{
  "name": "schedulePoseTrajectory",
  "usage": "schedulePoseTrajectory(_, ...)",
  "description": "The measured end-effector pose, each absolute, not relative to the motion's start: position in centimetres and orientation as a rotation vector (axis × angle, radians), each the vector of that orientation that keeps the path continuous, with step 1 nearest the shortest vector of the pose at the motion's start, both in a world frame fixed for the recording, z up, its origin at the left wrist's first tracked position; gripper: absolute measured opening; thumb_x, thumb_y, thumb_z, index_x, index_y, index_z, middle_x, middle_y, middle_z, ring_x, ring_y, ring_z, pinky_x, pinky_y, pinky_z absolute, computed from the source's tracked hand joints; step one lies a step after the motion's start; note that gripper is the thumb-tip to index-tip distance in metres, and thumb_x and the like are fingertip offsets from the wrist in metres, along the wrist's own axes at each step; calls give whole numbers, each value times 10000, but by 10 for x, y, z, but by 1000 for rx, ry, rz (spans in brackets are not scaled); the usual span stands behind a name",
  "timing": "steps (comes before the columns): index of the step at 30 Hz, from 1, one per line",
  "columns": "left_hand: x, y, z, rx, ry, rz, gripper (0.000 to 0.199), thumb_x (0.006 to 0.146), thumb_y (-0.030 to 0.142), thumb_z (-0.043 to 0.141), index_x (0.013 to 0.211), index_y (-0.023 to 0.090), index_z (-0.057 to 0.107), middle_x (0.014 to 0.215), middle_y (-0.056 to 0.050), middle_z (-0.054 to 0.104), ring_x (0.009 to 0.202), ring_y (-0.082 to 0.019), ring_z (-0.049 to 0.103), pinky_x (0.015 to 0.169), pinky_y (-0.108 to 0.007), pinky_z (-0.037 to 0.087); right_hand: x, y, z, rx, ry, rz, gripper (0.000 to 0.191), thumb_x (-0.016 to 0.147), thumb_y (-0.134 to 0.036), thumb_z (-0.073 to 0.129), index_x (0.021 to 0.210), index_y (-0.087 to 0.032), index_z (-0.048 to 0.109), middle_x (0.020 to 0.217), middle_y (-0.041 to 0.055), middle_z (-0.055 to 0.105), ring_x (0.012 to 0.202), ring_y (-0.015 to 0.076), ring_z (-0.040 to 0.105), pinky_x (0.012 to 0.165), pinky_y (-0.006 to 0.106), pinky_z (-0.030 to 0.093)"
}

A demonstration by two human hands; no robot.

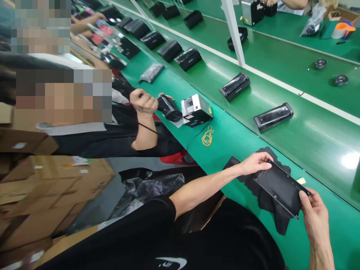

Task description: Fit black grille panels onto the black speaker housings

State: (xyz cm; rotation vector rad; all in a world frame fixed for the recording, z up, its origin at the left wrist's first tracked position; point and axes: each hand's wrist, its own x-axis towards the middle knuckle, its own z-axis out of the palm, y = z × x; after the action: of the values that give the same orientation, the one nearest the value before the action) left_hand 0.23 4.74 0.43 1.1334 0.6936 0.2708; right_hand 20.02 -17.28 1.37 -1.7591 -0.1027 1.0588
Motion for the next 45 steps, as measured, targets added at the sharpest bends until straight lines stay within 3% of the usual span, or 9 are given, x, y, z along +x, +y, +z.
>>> schedulePoseTrajectory(7,1,46,5,1024,679,296,545,710,513,945,1046,143,726,888,-2,663,812,-123,595,887,-314,477,195,-171,28,-1618,32,979,571,532,-492,1038,920,-207,730,847,-4,713,692,120,606,616,218,510)
schedulePoseTrajectory(14,-3,42,8,800,562,263,628,642,425,1013,1140,158,737,1019,-50,705,931,-141,631,962,-333,478,196,-174,35,-1617,40,958,552,554,-488,1029,908,-201,719,839,7,706,691,131,614,617,234,523)
schedulePoseTrajectory(20,-4,39,5,810,514,260,636,659,397,1011,1181,170,727,1070,-56,698,950,-132,631,908,-298,489,197,-181,39,-1679,62,944,567,571,-472,1029,974,-201,735,783,-14,675,670,122,599,594,209,502)
schedulePoseTrajectory(26,-7,41,7,913,479,147,675,777,509,916,1326,198,678,826,33,583,660,-80,547,628,-226,436,200,-189,38,-1691,79,951,553,591,-456,1030,985,-198,741,893,17,719,736,126,622,637,200,526)
schedulePoseTrajectory(29,-8,41,6,953,479,147,674,805,540,886,1341,193,669,806,36,564,637,-78,541,602,-218,431,202,-191,39,-1699,91,962,557,614,-462,1020,1016,-203,736,922,29,725,738,136,634,636,213,543)
schedulePoseTrajectory(33,-8,39,7,954,459,183,644,808,494,898,1338,203,678,892,9,606,725,-83,559,674,-224,459,203,-194,38,-1716,109,971,650,540,-451,1045,1046,-205,720,876,34,714,685,152,631,568,230,537)
schedulePoseTrajectory(38,-10,39,12,819,379,108,815,694,341,993,1418,250,631,1091,-50,683,973,-161,675,924,-331,527,202,-202,36,-1691,102,919,611,529,-360,1063,1017,-211,727,879,-5,701,753,108,631,674,166,545)
schedulePoseTrajectory(45,-9,40,13,787,386,67,867,650,288,1011,1423,257,621,1133,-57,689,992,-168,691,947,-349,536,201,-200,39,-1679,128,917,619,503,-379,1068,989,-210,725,865,-13,698,756,108,632,684,173,550)
